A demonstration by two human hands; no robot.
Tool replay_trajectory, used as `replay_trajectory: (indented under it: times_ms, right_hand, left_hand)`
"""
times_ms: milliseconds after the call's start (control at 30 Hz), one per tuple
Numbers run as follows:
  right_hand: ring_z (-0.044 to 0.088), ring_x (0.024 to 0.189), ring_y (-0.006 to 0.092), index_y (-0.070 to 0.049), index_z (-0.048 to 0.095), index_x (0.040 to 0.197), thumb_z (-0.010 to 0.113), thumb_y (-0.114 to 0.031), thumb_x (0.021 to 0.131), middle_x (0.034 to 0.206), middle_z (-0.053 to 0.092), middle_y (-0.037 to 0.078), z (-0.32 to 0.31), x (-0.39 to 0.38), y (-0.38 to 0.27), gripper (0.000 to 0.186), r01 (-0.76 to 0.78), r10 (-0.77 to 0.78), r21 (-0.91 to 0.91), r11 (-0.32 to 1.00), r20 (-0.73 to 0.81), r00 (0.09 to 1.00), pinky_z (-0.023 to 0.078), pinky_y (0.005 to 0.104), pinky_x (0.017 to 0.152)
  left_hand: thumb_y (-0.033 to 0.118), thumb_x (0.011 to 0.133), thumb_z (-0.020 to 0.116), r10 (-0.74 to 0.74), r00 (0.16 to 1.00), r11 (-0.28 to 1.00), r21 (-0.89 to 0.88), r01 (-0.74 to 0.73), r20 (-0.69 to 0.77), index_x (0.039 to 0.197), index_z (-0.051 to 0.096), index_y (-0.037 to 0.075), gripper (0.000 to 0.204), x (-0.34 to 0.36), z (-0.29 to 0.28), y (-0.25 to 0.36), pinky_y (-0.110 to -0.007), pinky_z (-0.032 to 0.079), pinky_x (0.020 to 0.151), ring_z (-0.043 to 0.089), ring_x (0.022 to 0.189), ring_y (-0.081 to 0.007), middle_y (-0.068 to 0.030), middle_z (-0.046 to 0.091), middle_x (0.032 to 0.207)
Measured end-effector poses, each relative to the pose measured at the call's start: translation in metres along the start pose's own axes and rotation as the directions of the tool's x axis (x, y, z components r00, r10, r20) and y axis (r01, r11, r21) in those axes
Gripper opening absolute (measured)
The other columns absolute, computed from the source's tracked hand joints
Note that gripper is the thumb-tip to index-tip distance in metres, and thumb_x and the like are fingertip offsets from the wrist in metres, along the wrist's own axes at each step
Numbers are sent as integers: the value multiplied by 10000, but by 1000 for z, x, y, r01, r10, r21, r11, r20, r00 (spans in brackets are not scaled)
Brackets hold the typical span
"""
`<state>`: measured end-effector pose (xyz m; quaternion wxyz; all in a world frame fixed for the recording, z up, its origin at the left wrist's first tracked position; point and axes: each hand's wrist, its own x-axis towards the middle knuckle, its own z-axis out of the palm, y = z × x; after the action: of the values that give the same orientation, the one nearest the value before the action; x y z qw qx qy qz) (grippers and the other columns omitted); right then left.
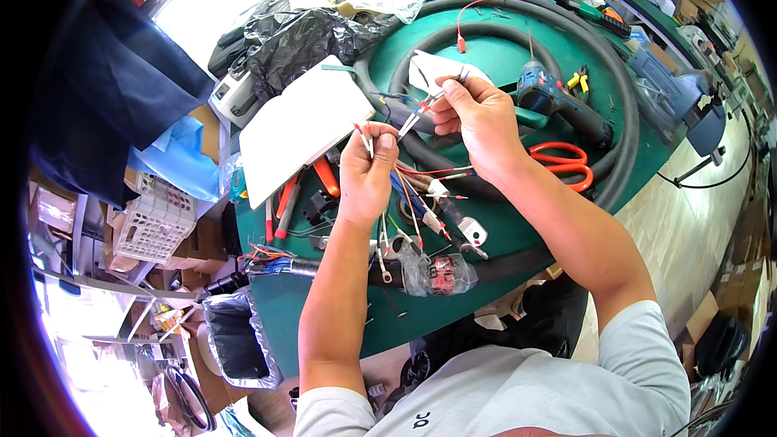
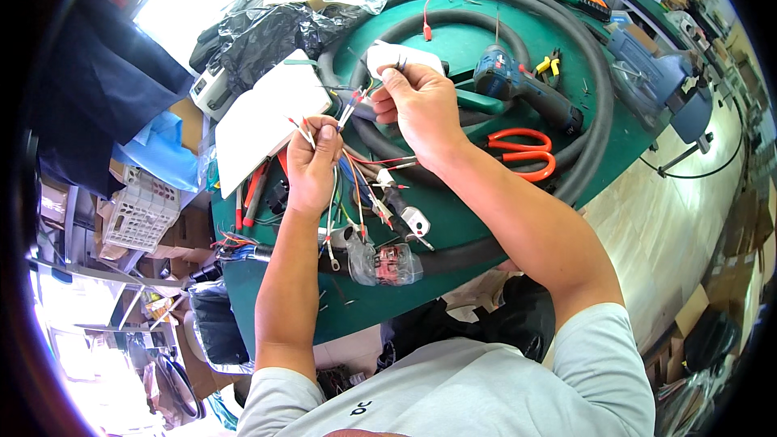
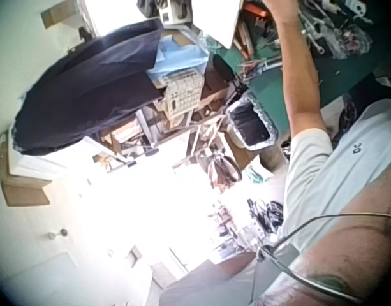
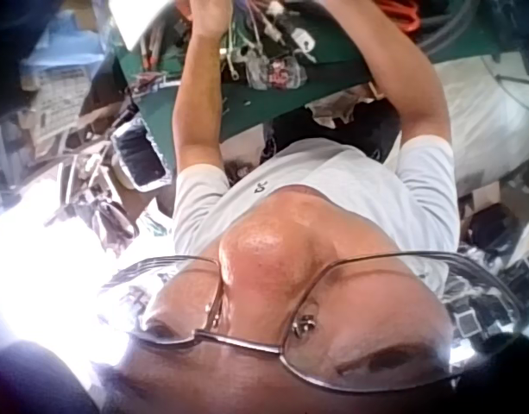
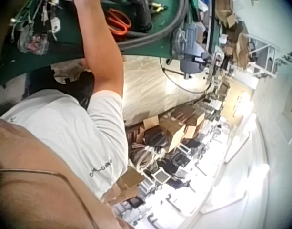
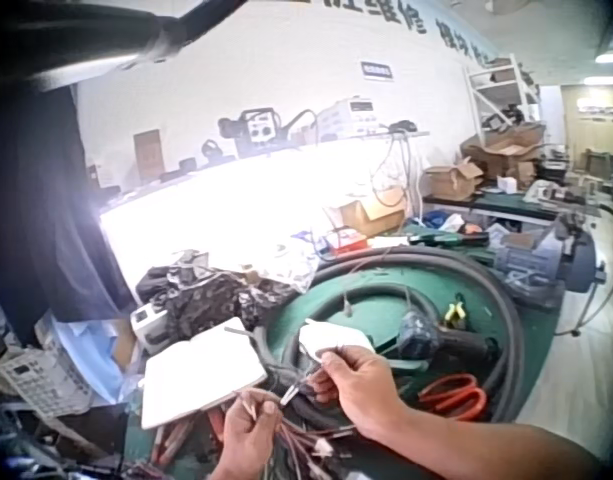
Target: The person connects several colored wires to a white plastic component, applies heat-shrink tubing to the connections, and uses a large crimping tool to secure the assembly on a cluttered workbench.
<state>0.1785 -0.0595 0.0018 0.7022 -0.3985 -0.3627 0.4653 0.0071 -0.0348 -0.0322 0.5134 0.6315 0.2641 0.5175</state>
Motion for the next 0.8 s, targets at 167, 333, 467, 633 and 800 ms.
replay_trajectory:
  times_ms: [167,333,467,633,800]
  right_hand:
    - [619,600,99,-12,614,1084,521,-172,974,853,692,96,-1,-1,0,216,-98,94,27,995,136,986,512,231,534]
    - [641,666,114,-9,607,1058,499,-163,980,941,691,134,-2,-2,-1,204,-157,122,121,980,252,960,533,238,596]
    - [669,821,152,9,606,1116,524,-142,964,1024,677,148,-3,-1,0,229,-176,127,142,974,299,946,551,261,705]
    - [666,860,150,15,608,1118,598,-136,928,1030,677,137,-2,-2,-1,243,-120,97,60,991,306,947,554,263,716]
    - [663,839,141,11,627,1099,639,-132,904,997,684,120,-3,-2,0,243,-101,104,-22,995,266,958,555,256,700]
  left_hand:
    - [171,984,516,23,999,992,122,-27,40,980,540,14,159,1,5,-1,-209,341,591,391,652,-44,34,470,726]
    - [225,996,496,-15,1000,988,156,14,0,975,513,5,222,4,12,3,-210,350,565,404,619,-50,16,476,703]
    - [238,998,491,2,1000,986,168,1,-19,974,510,7,234,5,12,2,-205,347,563,407,616,-49,15,480,702]
    - [238,990,515,-4,1000,991,134,7,-26,975,518,12,226,6,13,-1,-199,349,561,420,614,-50,11,492,695]
    - [221,978,543,-34,999,988,147,38,-30,989,546,21,201,5,14,0,-196,357,570,434,634,-42,23,501,704]
